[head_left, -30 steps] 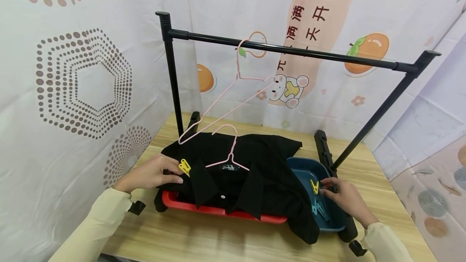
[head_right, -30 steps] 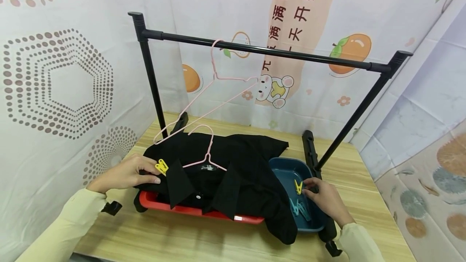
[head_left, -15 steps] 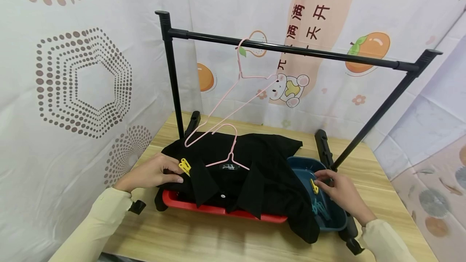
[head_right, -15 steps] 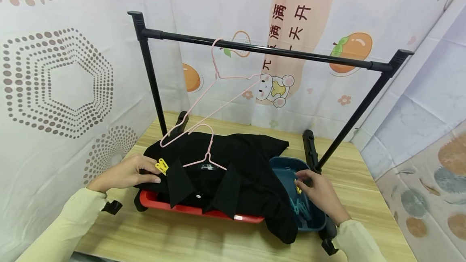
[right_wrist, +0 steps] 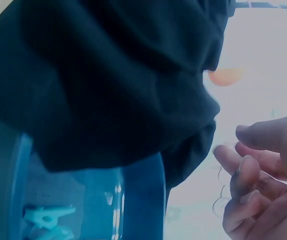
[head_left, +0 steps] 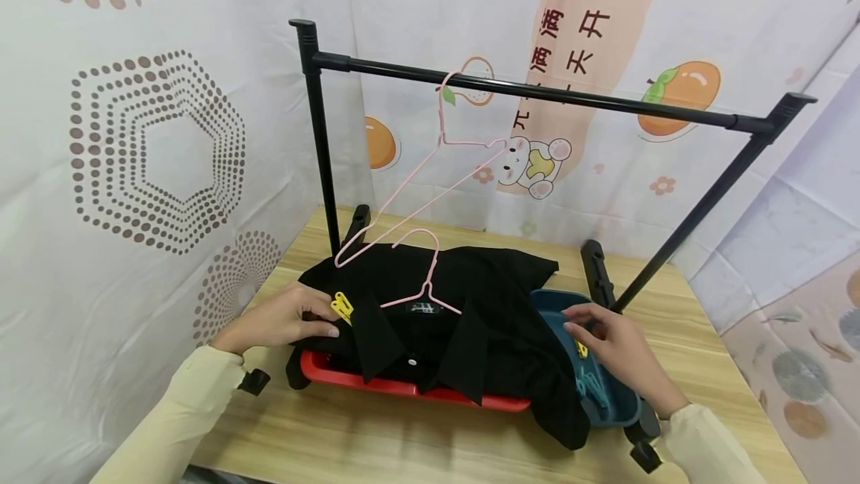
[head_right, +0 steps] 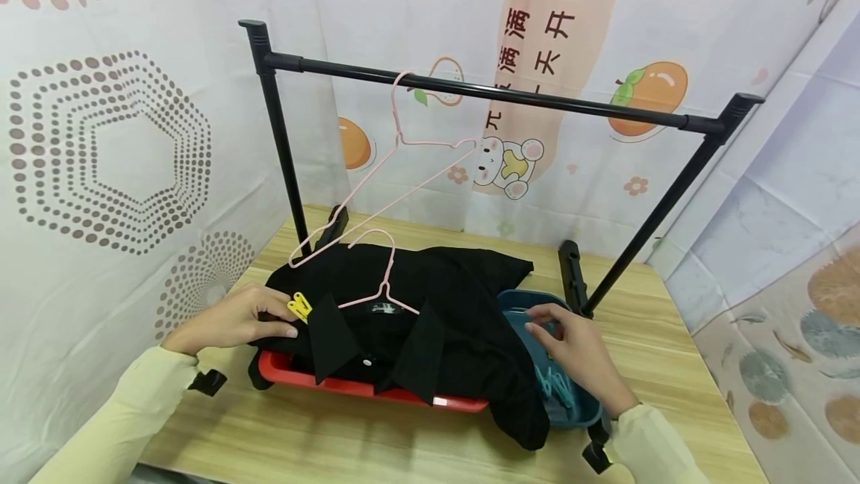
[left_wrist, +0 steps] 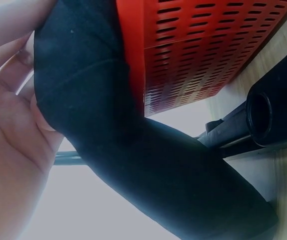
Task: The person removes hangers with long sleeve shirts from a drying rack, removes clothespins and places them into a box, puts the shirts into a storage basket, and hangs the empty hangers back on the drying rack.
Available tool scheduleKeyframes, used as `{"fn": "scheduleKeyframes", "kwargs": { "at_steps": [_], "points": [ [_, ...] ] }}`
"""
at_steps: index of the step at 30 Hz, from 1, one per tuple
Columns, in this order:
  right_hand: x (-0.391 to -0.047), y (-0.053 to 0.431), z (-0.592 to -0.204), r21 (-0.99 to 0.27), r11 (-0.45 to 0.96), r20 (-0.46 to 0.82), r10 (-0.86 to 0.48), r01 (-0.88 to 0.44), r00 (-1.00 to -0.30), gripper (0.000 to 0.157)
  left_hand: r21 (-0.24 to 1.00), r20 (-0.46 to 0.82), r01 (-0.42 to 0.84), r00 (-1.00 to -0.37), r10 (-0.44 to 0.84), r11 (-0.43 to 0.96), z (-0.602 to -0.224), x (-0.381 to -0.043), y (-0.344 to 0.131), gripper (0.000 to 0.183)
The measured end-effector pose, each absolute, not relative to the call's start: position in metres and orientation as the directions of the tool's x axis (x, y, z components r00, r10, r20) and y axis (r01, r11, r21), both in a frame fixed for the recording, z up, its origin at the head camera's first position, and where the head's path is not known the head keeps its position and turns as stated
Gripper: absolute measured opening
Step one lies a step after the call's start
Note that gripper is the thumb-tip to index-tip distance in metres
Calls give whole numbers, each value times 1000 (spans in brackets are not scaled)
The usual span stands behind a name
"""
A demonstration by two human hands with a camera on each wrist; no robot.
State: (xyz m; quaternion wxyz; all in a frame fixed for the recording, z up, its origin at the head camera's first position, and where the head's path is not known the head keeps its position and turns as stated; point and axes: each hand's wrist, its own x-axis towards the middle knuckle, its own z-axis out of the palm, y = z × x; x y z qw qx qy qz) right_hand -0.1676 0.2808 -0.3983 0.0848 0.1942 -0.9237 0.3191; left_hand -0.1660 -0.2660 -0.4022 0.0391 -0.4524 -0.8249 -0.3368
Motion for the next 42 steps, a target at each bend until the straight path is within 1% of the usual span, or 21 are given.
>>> {"fn": "scheduleKeyframes", "kwargs": {
  "at_steps": [6,11,19,27,36,42],
  "points": [
    [-162,267,-389,-576,686,317,-315,-445,-895,17,522,367,771,-589,720,365,-402,-165,-266,10],
    [-157,256,-384,-602,650,321,-335,-464,-886,16,517,370,775,-585,722,363,-402,-165,-267,10],
    [-155,240,-376,-567,623,399,-364,-539,-841,17,509,380,782,-579,721,360,-401,-164,-267,10],
    [-151,225,-373,-604,576,390,-390,-551,-834,18,507,383,786,-574,724,354,-402,-163,-267,9],
    [-154,200,-365,-633,506,401,-433,-585,-808,17,524,372,773,-585,721,357,-402,-163,-269,9],
    [-151,187,-359,-629,500,396,-453,-595,-799,16,529,373,773,-584,722,352,-401,-164,-268,10]
  ]
}}
